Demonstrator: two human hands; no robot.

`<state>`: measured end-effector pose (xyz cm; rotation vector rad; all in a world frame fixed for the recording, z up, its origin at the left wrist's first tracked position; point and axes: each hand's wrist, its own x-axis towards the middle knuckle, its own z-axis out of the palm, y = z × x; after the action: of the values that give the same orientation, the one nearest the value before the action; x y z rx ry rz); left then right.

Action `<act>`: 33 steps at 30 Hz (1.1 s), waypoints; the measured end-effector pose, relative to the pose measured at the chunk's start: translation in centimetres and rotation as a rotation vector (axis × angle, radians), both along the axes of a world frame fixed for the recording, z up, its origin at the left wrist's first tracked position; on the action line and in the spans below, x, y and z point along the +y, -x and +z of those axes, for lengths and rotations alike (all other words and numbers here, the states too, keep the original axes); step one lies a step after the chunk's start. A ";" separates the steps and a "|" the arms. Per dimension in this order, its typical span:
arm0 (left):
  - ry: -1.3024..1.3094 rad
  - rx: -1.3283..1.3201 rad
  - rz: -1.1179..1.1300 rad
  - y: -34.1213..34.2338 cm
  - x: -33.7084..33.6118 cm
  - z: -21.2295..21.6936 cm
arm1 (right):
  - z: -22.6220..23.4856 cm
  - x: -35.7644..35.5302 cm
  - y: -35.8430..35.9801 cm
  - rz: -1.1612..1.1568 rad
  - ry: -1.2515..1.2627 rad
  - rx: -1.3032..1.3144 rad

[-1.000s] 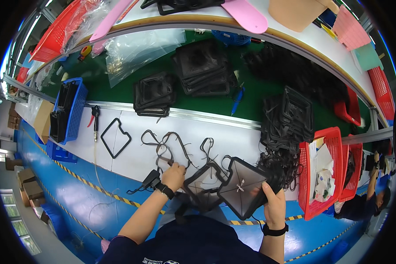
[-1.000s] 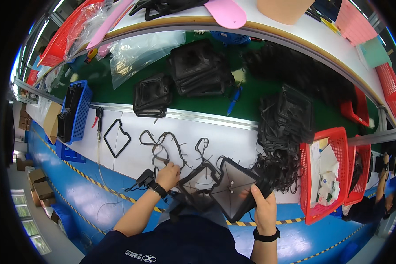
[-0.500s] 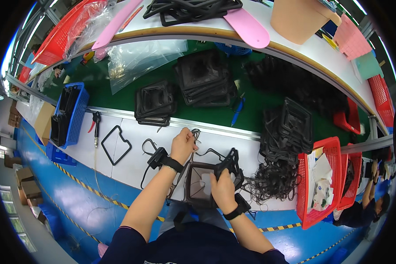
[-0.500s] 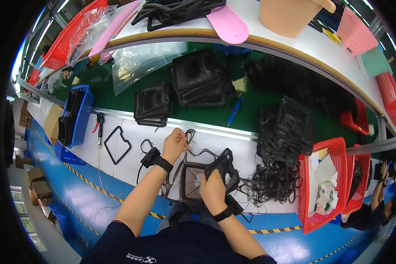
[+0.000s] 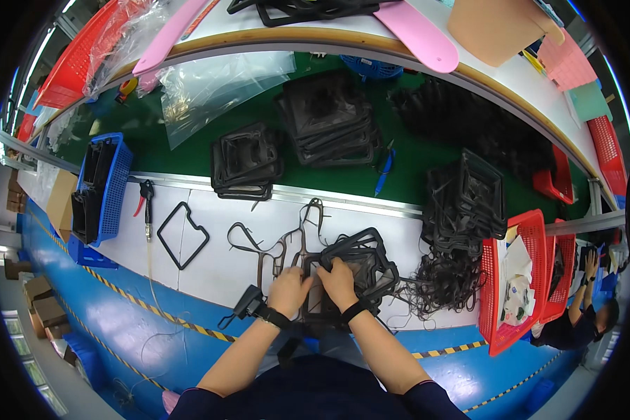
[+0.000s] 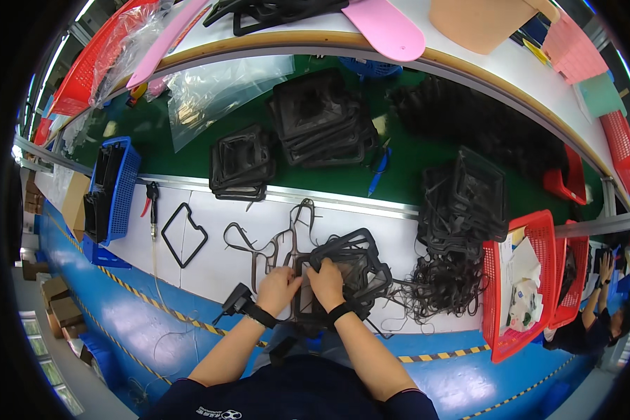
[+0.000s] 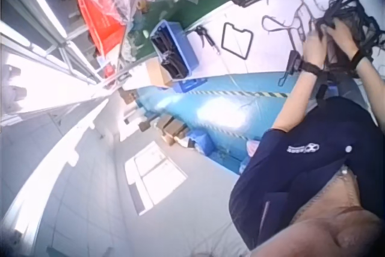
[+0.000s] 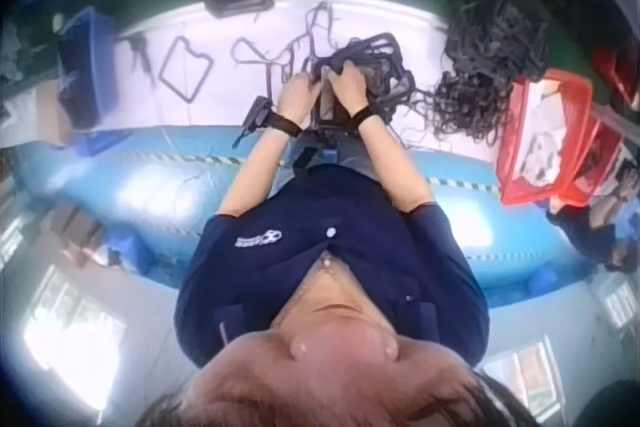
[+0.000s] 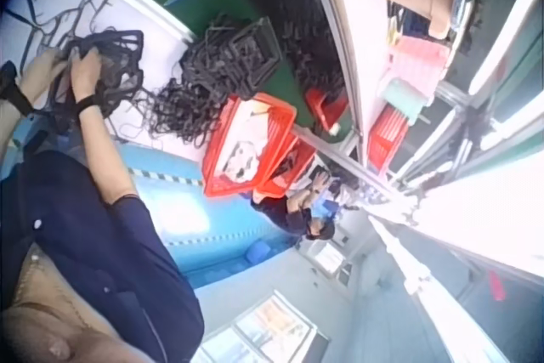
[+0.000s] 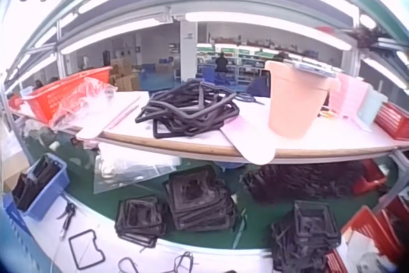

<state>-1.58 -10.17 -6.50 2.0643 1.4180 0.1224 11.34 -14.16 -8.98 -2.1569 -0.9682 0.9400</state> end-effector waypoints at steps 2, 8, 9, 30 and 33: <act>-0.020 -0.106 0.075 0.1 -1.0 -0.5 | 0.9 0.2 -0.2 0.009 -0.009 -0.014; 0.643 -0.463 0.453 0.1 0.1 -1.3 | 3.8 -1.5 -2.0 -0.037 -0.072 -0.024; 0.641 -0.486 0.434 0.1 0.0 -1.2 | 4.0 -1.8 -2.2 -0.051 -0.062 -0.021; 0.798 -0.984 0.441 -4.3 -0.7 8.2 | 12.6 -5.6 -7.2 -0.239 -0.087 0.450; 0.842 -1.039 0.415 -6.7 1.1 8.9 | 12.2 -4.2 -6.7 -0.359 -0.227 0.854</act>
<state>5.12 -9.10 2.41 0.7598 0.9243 0.5615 18.06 -18.34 3.23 -1.4264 -0.2372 1.3105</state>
